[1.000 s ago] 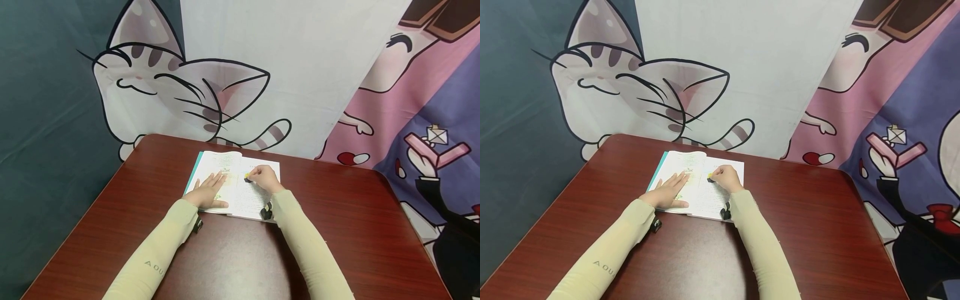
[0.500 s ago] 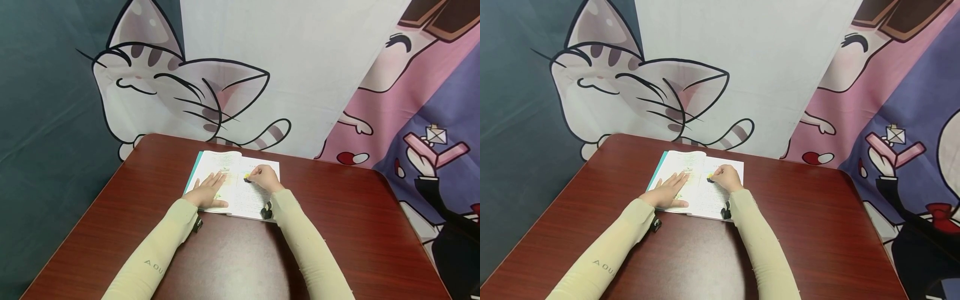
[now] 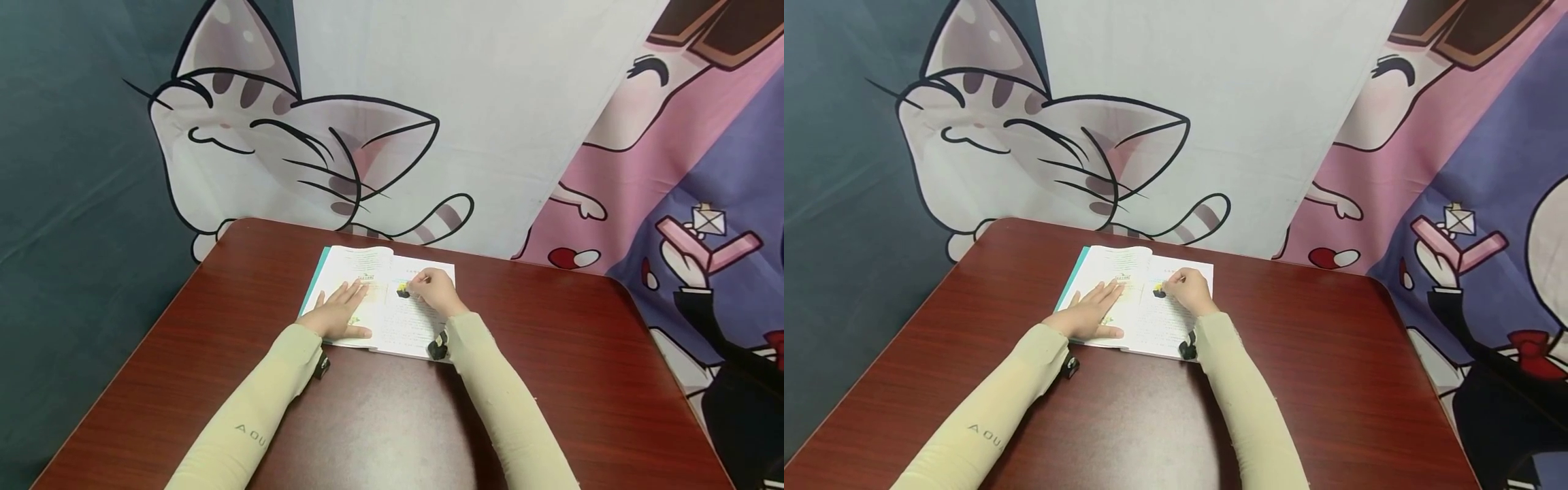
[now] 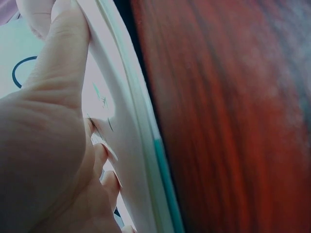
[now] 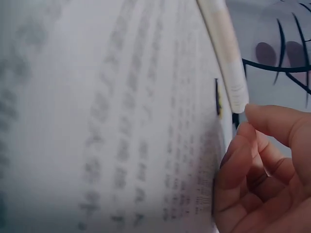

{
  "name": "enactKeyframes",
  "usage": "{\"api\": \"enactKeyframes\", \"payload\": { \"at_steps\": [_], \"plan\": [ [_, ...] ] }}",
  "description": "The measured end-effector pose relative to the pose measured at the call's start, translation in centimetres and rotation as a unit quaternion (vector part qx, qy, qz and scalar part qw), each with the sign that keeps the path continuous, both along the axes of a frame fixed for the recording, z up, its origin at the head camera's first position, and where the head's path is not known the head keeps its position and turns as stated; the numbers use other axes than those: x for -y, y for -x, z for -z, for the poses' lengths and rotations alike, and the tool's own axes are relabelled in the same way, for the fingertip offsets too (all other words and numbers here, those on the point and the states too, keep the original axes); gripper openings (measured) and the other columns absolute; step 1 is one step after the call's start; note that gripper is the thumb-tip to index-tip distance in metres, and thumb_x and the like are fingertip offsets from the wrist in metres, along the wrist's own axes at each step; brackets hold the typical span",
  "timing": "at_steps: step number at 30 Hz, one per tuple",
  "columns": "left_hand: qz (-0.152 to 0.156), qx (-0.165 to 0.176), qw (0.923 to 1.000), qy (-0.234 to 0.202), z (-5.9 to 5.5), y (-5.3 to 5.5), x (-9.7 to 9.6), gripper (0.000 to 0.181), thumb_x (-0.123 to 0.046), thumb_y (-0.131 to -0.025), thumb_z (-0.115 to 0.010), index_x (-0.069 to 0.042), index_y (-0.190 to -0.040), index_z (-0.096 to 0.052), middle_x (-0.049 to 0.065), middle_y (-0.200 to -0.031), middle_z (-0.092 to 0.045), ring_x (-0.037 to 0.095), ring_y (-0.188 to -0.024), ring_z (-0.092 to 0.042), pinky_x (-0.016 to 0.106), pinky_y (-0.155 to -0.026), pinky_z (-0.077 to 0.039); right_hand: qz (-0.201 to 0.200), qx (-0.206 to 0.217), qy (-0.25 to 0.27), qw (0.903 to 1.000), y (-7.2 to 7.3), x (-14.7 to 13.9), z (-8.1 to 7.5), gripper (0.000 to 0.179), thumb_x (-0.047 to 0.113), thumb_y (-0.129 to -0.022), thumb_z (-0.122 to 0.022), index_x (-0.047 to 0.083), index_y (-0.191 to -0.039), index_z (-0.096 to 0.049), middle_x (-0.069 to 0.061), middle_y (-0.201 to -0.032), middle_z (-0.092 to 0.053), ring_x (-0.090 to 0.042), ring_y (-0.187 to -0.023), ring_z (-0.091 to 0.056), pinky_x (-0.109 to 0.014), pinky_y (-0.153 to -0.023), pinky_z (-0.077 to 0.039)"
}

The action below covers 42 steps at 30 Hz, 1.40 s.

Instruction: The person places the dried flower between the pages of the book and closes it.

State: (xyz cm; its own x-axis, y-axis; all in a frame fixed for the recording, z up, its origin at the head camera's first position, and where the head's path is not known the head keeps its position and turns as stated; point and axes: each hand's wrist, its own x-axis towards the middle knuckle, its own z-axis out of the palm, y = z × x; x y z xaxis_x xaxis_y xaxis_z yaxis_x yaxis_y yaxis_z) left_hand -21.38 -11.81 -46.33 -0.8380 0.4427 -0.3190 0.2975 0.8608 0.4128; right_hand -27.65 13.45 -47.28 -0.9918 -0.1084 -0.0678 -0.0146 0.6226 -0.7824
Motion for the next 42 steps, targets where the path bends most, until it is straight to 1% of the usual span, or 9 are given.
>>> {"api": "enactKeyframes", "payload": {
  "at_steps": [5,14,19,22,25,29,34,37,42],
  "plan": [
    [0.003,0.0,1.0,0.002,0.1,0.0,0.0,0.103,-0.059,-0.093,-0.063,-0.012,-0.165,-0.005,0.009,-0.171,0.003,0.033,-0.156,0.004,0.068,-0.118,0.0,0.022,-0.017,0.05,0.9984,-1.3,-0.2,-0.8,0.02,0.024,-0.097,-0.068,0.007,-0.087,-0.067,-0.003,-0.07,-0.06,-0.014,-0.059,-0.053,-0.028,-0.06,-0.044],
    [0.008,0.002,1.0,-0.001,0.3,0.2,0.1,0.103,-0.059,-0.094,-0.063,-0.012,-0.165,-0.004,0.01,-0.171,0.004,0.034,-0.156,0.005,0.068,-0.118,0.001,0.043,-0.058,0.121,0.9901,-5.1,1.0,-1.9,0.016,0.015,-0.099,-0.063,0.002,-0.093,-0.07,-0.007,-0.076,-0.065,-0.014,-0.061,-0.057,-0.025,-0.06,-0.047],
    [0.014,0.011,0.9997,-0.015,0.3,0.3,0.3,0.102,-0.056,-0.095,-0.063,-0.01,-0.164,-0.005,0.012,-0.17,0.002,0.036,-0.156,0.003,0.069,-0.117,0.0,0.034,-0.069,0.078,0.994,-7.0,2.1,-1.5,0.011,0.014,-0.097,-0.063,0.005,-0.095,-0.07,-0.004,-0.082,-0.065,-0.015,-0.07,-0.058,-0.029,-0.069,-0.049],
    [0.013,0.012,0.9996,-0.024,0.1,0.5,0.5,0.1,-0.054,-0.095,-0.064,-0.01,-0.164,-0.007,0.013,-0.17,0.0,0.037,-0.155,0.001,0.069,-0.117,-0.002,0.007,-0.072,0.042,0.9965,-7.9,2.7,-1.1,0.009,0.015,-0.096,-0.064,0.008,-0.098,-0.069,-0.004,-0.089,-0.066,-0.017,-0.08,-0.061,-0.035,-0.078,-0.051],
    [0.013,0.009,0.9992,-0.037,0.0,0.7,0.9,0.097,-0.052,-0.096,-0.065,-0.01,-0.164,-0.01,0.013,-0.17,-0.004,0.037,-0.155,-0.003,0.069,-0.117,-0.005,-0.025,-0.058,0.018,0.9978,-8.7,3.4,-0.8,0.012,0.014,-0.095,-0.063,0.007,-0.103,-0.068,-0.006,-0.095,-0.069,-0.022,-0.088,-0.066,-0.041,-0.084,-0.053],
    [0.007,-0.001,0.9982,-0.059,0.0,0.7,1.6,0.091,-0.047,-0.098,-0.064,-0.006,-0.163,-0.015,0.015,-0.169,-0.01,0.039,-0.155,-0.007,0.066,-0.119,-0.009,-0.067,-0.042,-0.011,0.9968,-9.6,4.5,-0.5,0.031,0.015,-0.091,-0.069,0.0,-0.118,-0.066,-0.011,-0.105,-0.068,-0.026,-0.095,-0.066,-0.044,-0.087,-0.054],
    [-0.004,-0.026,0.9968,-0.076,-0.3,0.5,2.3,0.082,-0.038,-0.101,-0.062,0.0,-0.16,-0.021,0.02,-0.167,-0.017,0.041,-0.154,-0.013,0.057,-0.122,-0.016,-0.113,-0.038,-0.051,0.9915,-10.4,5.7,-0.3,0.074,0.021,-0.083,-0.083,-0.01,-0.141,-0.049,-0.02,-0.116,-0.061,-0.027,-0.102,-0.058,-0.046,-0.093,-0.051],
    [-0.018,-0.038,0.9957,-0.082,-0.4,0.5,2.4,0.078,-0.037,-0.101,-0.062,-0.001,-0.16,-0.026,0.022,-0.166,-0.019,0.041,-0.153,-0.016,0.055,-0.121,-0.019,-0.117,-0.033,-0.068,0.9903,-10.8,6.3,-0.2,0.088,0.021,-0.08,-0.087,-0.01,-0.148,-0.041,-0.022,-0.121,-0.055,-0.027,-0.104,-0.054,-0.045,-0.095,-0.05],
    [-0.056,-0.064,0.9919,-0.094,-0.5,0.4,2.6,0.069,-0.033,-0.1,-0.064,-0.004,-0.156,-0.038,0.023,-0.163,-0.028,0.043,-0.15,-0.026,0.059,-0.118,-0.026,-0.1,-0.03,-0.08,0.9913,-11.1,6.9,-0.2,0.098,0.017,-0.076,-0.09,-0.006,-0.153,-0.034,-0.025,-0.124,-0.049,-0.029,-0.105,-0.052,-0.046,-0.097,-0.049]
  ]
}}
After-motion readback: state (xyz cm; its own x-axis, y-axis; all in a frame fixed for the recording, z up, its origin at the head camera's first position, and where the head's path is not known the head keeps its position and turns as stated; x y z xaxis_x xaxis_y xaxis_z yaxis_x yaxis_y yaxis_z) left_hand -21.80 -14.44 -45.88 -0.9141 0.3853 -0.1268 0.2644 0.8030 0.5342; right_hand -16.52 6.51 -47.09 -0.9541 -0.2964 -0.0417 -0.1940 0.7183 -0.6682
